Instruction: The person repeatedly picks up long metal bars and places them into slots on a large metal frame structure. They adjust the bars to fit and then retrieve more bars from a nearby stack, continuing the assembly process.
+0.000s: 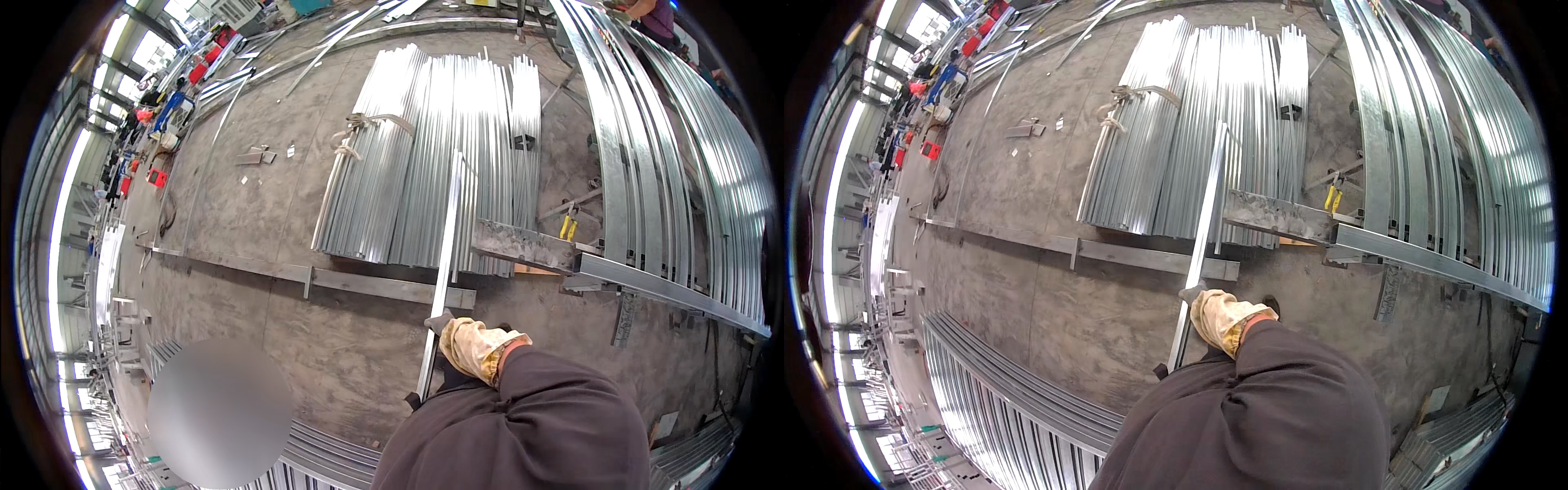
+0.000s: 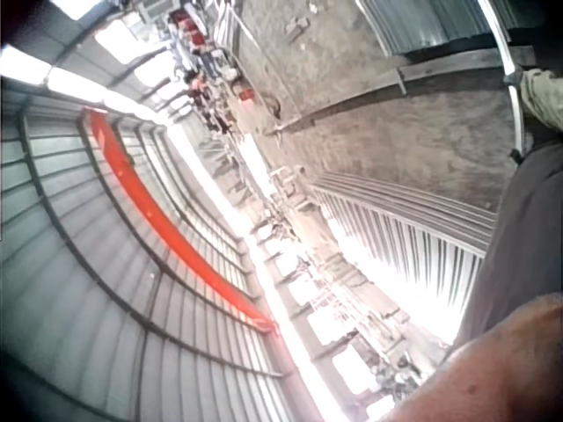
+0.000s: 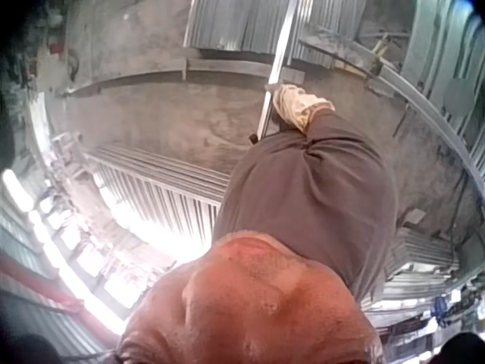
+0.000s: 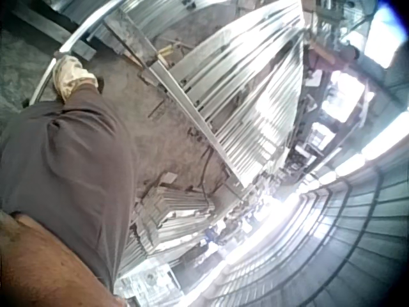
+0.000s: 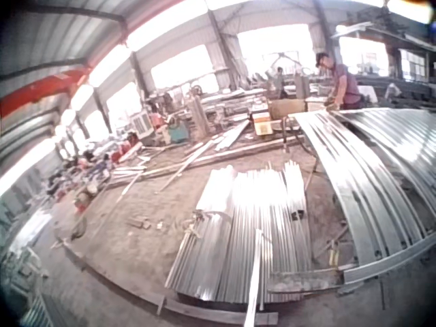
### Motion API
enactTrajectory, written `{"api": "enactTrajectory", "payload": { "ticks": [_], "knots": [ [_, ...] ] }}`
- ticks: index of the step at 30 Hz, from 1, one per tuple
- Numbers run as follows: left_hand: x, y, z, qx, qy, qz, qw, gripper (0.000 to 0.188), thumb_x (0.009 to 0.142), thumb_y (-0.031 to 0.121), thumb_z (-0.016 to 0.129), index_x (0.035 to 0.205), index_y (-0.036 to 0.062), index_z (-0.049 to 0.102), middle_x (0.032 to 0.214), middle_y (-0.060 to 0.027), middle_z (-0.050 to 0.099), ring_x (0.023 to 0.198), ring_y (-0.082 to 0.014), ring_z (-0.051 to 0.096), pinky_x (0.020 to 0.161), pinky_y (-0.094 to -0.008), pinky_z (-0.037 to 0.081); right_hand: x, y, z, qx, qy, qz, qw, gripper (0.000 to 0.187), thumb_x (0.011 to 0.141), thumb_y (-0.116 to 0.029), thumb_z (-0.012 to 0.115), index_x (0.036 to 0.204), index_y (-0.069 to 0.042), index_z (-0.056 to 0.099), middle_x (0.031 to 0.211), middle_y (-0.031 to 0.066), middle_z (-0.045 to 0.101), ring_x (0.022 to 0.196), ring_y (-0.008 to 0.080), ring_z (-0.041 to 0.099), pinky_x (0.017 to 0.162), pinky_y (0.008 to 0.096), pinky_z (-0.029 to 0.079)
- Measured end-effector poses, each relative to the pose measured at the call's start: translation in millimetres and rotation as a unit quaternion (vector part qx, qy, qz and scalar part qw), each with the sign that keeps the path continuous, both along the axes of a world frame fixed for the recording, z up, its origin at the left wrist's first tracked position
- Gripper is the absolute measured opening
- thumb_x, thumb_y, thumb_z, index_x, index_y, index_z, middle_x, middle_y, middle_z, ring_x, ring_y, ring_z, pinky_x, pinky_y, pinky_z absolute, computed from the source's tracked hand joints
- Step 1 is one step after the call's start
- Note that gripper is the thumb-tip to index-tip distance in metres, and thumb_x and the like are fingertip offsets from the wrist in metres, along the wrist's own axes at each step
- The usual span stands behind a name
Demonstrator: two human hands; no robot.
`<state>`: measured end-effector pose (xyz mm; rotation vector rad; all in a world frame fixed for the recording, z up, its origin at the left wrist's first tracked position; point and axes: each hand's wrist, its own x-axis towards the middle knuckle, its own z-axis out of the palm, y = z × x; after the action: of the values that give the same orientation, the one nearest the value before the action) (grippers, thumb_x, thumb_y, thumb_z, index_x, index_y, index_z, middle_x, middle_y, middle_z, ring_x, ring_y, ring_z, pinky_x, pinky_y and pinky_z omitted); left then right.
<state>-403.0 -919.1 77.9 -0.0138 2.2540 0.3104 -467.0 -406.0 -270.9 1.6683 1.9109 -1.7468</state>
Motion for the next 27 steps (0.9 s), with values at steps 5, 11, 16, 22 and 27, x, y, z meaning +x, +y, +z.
{"api": "enactTrajectory", "payload": {
  "ticks": [5,11,16,22,27],
  "knots": [
    [5,24,-10,-0.001,-0.023,0.031,0.999,0.044,0.089,0.040,0.078,0.117,0.0081,0.069,0.101,-0.0160,0.071,0.093,-0.0291,0.069,0.084,-0.0435,0.056,-2,40,62,-0.076,-0.002,0.111,0.991,0.039,0.087,-0.035,0.077,0.107,-0.002,0.074,0.105,0.0218,0.076,0.093,0.0266,0.073,0.083,0.0415,0.057],
    [-6,99,-65,0.049,-0.086,0.044,0.994,0.040,0.089,0.038,0.078,0.114,0.0077,0.070,0.095,-0.0145,0.071,0.087,-0.0280,0.070,0.080,-0.0429,0.058,68,98,72,-0.179,0.132,0.190,0.956,0.046,0.098,-0.027,0.073,0.136,-0.003,0.064,0.109,0.0109,0.073,0.089,0.0205,0.072,0.073,0.0351,0.059],
    [4,149,-119,0.081,-0.149,0.110,0.979,0.038,0.089,0.037,0.079,0.111,0.0074,0.070,0.090,-0.0132,0.072,0.082,-0.0271,0.071,0.076,-0.0423,0.059,156,117,138,-0.240,0.138,0.149,0.949,0.055,0.098,-0.033,0.074,0.141,0.000,0.061,0.116,0.0102,0.072,0.087,0.0183,0.070,0.071,0.0331,0.060],
    [-21,214,-192,0.107,-0.242,0.159,0.951,0.035,0.089,0.036,0.079,0.107,0.0070,0.071,0.084,-0.0117,0.073,0.075,-0.0259,0.072,0.071,-0.0417,0.061,263,175,144,-0.095,0.134,0.156,0.974,0.050,0.098,-0.034,0.071,0.135,-0.001,0.066,0.114,0.0123,0.075,0.097,0.0197,0.070,0.079,0.0355,0.059],
    [-63,304,-229,0.172,-0.239,0.116,0.949,0.030,0.090,0.030,0.077,0.107,0.0068,0.067,0.084,-0.0102,0.072,0.067,-0.0245,0.072,0.059,-0.0410,0.060,339,166,136,-0.045,0.057,0.044,0.996,0.056,0.097,-0.039,0.071,0.135,0.002,0.068,0.124,0.0183,0.075,0.114,0.0261,0.070,0.099,0.0402,0.055]
  ]
}}
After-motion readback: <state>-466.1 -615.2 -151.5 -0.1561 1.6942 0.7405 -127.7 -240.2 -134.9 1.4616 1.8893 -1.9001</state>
